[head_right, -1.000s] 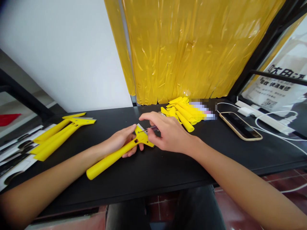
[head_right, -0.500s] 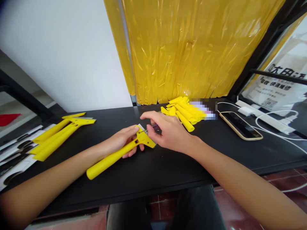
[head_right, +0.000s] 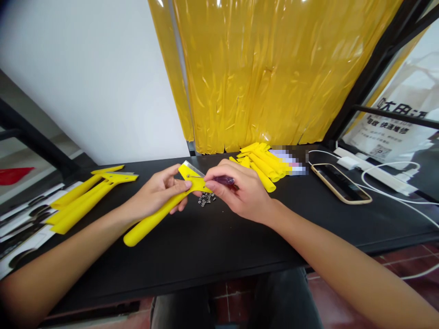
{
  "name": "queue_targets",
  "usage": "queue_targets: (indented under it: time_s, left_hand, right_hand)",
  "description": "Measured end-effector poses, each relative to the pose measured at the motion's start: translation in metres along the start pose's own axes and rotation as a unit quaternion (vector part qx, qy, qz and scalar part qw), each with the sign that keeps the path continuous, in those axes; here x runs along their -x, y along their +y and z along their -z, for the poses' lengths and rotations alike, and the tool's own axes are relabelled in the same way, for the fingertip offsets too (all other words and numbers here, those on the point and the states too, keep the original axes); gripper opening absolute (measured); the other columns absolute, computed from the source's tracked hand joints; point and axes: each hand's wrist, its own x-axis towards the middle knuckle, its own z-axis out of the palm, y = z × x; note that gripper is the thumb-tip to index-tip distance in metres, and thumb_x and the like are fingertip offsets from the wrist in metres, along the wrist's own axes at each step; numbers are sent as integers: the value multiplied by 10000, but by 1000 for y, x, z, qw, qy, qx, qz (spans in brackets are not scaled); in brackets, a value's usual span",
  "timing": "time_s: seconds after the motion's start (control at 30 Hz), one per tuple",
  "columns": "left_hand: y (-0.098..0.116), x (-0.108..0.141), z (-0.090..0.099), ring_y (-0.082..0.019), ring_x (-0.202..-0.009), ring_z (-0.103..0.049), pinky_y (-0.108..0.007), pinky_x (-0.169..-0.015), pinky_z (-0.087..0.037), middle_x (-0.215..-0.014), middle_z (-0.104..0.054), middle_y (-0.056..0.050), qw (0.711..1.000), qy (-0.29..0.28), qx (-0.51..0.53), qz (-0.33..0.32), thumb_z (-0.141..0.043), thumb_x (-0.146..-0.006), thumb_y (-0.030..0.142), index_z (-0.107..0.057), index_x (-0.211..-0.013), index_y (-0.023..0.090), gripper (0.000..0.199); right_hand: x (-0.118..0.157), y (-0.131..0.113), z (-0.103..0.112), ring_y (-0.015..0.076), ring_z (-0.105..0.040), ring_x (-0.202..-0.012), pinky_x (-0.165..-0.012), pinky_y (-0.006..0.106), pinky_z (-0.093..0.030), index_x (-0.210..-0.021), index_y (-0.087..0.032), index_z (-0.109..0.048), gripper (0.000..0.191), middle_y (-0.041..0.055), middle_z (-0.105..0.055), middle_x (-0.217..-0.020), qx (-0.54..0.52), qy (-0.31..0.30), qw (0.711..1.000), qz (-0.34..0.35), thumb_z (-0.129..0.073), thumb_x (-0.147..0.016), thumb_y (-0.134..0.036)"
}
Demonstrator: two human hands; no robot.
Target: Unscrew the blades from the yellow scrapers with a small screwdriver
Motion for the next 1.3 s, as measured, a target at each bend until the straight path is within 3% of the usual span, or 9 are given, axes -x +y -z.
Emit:
queue_targets:
  time_s: [0.27, 0.4, 0.6, 0.67, 0.73, 0.83, 0.93, 1.03, 1.3]
  left_hand:
    - [-13, -3, 8, -119, -599, -623, -227, -527, -514, -798, -697, -21, 978, 146, -121, -85, -726, -887, 397, -680, -1009, 164, 267]
    - [-12, -1, 6, -107, -589, -592, -217, -549, -492, -748, -697, -19, 959, 197, -189, -75, -695, -906, 412, -744, -918, 160, 256]
    - [-10, -5, 10, -137, -586, -635, -267, -525, -539, -958, -762, -96, 988, 135, -70, -3, -655, -920, 474, -753, -1096, 162, 371]
    - [-16, -6, 15, -154, -592, -655, -283, -527, -549, -975, -771, -109, 978, 161, -131, -32, -627, -938, 478, -748, -1145, 164, 395]
    - [-24, -6, 20, -189, -687, -704, -302, -599, -573, -989, -779, -105, 932, 188, -286, -116, -614, -953, 450, -754, -1170, 186, 369]
    - [-35, -4, 27, -212, -911, -732, -313, -750, -574, -1136, -763, -86, 792, 165, -533, -247, -584, -988, 375, -748, -1203, 255, 296]
    - [-39, -2, 28, -185, -889, -730, -277, -695, -556, -1166, -754, -70, 706, 149, -637, -271, -546, -1015, 342, -722, -1233, 277, 288]
    - [-36, -1, 25, -177, -857, -726, -258, -651, -536, -1149, -760, -63, 678, 152, -664, -275, -545, -1016, 349, -722, -1208, 273, 271]
    - [-35, -1, 21, -167, -809, -712, -246, -614, -485, -1128, -760, -56, 650, 144, -686, -294, -555, -1011, 349, -730, -1165, 272, 245]
  right_hand:
    - [-2, 0, 0, 164, -657, -857, -759, 313, -529, -1034, -227, -688, 88, 36, -711, -939, 10, 4, 1000, -26, -638, -962, -222]
    - [3, 8, -8, 115, -619, -706, -606, 263, -508, -1045, -235, -689, 133, 21, -664, -919, -86, 28, 988, -129, -592, -995, -310]
    - [6, 20, -16, 87, -546, -547, -433, 223, -436, -1022, -238, -670, 189, -18, -580, -758, -232, 93, 944, -217, -573, -1001, -399]
    - [4, 19, -15, 89, -555, -552, -433, 224, -436, -1003, -235, -673, 183, -17, -581, -753, -223, 128, 945, -205, -589, -993, -397]
    - [2, 16, -13, 91, -560, -556, -429, 225, -433, -991, -232, -671, 184, -16, -579, -752, -224, 159, 942, -192, -592, -991, -397]
    - [2, 14, -11, 91, -550, -542, -423, 224, -419, -973, -227, -658, 201, -25, -564, -714, -229, 160, 942, -189, -572, -1001, -407]
    - [5, 17, -12, 85, -526, -534, -450, 222, -409, -954, -218, -649, 206, -40, -537, -662, -198, 113, 956, -186, -558, -1012, -393]
    - [8, 20, -13, 79, -513, -541, -494, 232, -410, -951, -208, -646, 193, -43, -539, -668, -150, 63, 972, -171, -565, -1011, -373]
    - [8, 19, -12, 100, -541, -643, -622, 261, -430, -962, -202, -645, 167, -18, -596, -759, -41, -8, 991, -131, -557, -1014, -333]
